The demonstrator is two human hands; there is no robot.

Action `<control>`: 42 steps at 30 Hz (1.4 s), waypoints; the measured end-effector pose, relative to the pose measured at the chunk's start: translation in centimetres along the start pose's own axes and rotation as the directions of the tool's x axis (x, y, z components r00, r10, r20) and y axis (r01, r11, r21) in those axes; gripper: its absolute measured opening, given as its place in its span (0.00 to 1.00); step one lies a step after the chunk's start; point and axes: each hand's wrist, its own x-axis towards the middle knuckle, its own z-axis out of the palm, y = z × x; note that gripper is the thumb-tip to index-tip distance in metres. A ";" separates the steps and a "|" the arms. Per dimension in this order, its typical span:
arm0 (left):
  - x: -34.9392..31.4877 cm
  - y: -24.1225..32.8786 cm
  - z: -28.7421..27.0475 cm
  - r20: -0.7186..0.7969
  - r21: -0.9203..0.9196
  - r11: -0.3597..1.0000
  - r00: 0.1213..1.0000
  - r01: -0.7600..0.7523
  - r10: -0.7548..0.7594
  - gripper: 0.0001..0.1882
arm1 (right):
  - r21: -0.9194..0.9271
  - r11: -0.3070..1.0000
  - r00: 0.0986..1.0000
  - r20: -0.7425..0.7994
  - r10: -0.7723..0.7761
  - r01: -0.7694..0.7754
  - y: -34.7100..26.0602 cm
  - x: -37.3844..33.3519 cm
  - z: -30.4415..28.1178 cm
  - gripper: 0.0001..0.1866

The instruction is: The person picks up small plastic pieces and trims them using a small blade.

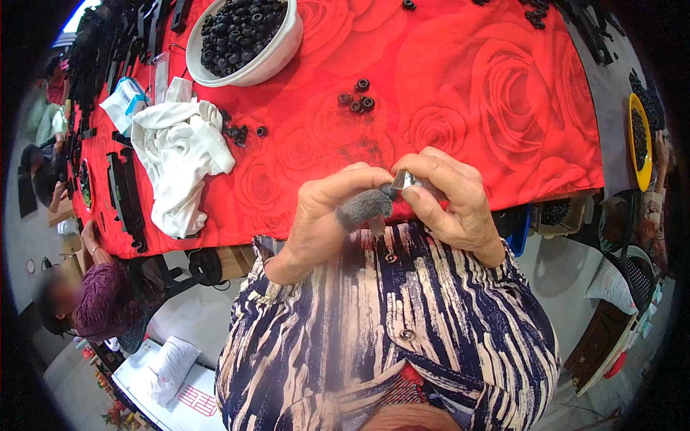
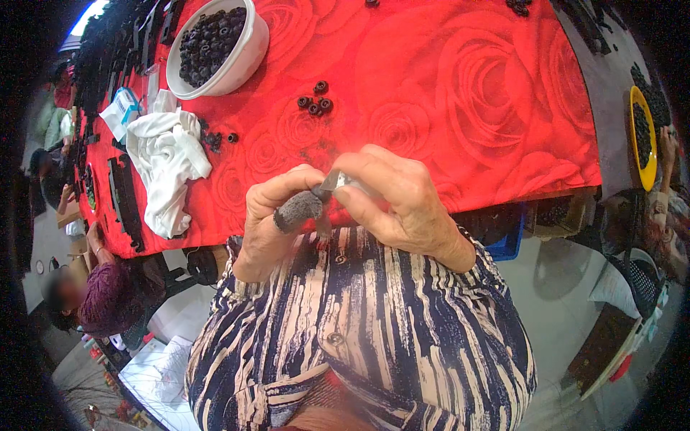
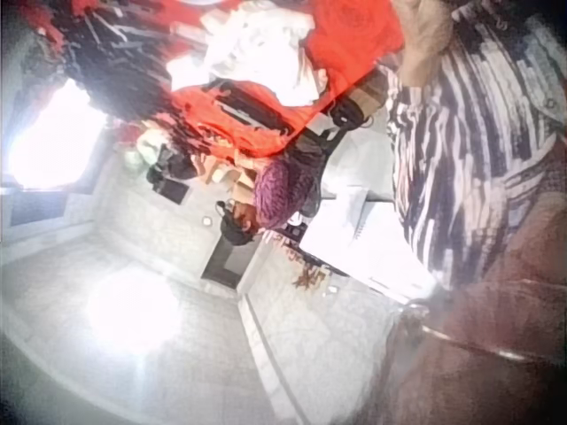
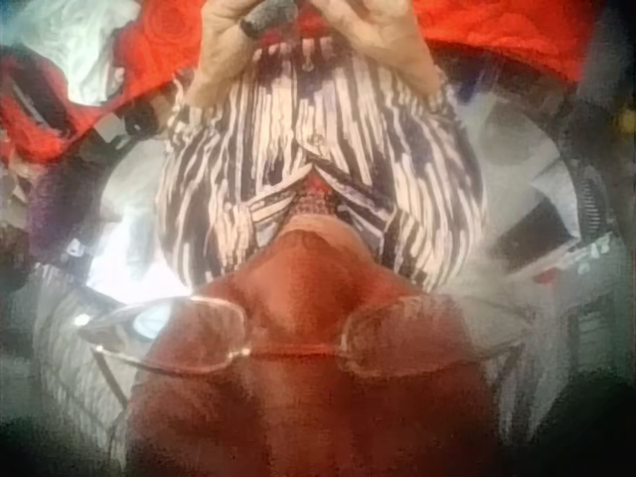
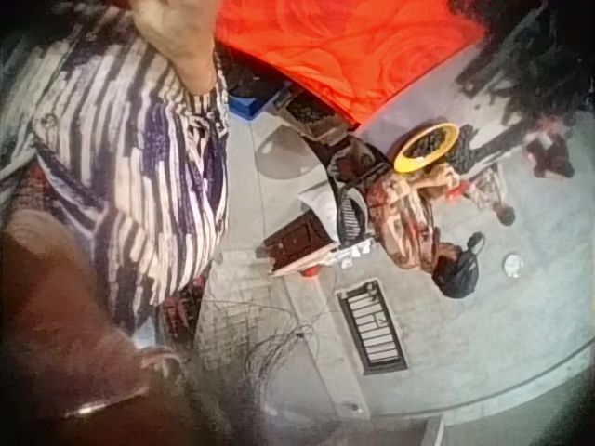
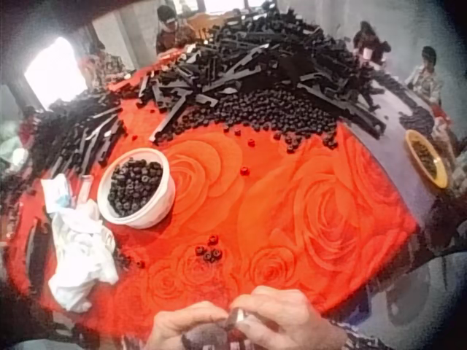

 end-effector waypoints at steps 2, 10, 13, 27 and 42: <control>0.0 0.0 0.0 0.001 0.010 1.000 1.000 0.007 -0.007 0.11 | -0.005 1.000 1.000 -0.004 0.003 -0.003 0.0 0.0 0.0 0.10; 0.0 -0.1 -0.2 0.012 0.002 1.000 1.000 0.016 -0.016 0.10 | -0.029 0.999 1.000 0.011 -0.021 0.021 0.1 0.2 -0.1 0.10; -0.1 -0.1 -0.3 0.019 0.020 1.000 1.000 -0.001 0.000 0.10 | -0.022 0.999 0.999 0.014 -0.033 0.033 0.3 0.2 -0.1 0.09; -0.1 -0.4 -0.8 0.021 -0.130 0.966 0.975 0.222 -0.222 0.10 | 0.026 0.996 0.988 0.131 -0.086 0.083 1.7 0.8 -0.9 0.09; 0.6 -1.6 -1.1 -0.135 0.510 0.827 0.927 -0.239 0.351 0.16 | 0.285 0.941 0.982 0.001 0.190 -0.182 1.4 0.6 1.2 0.10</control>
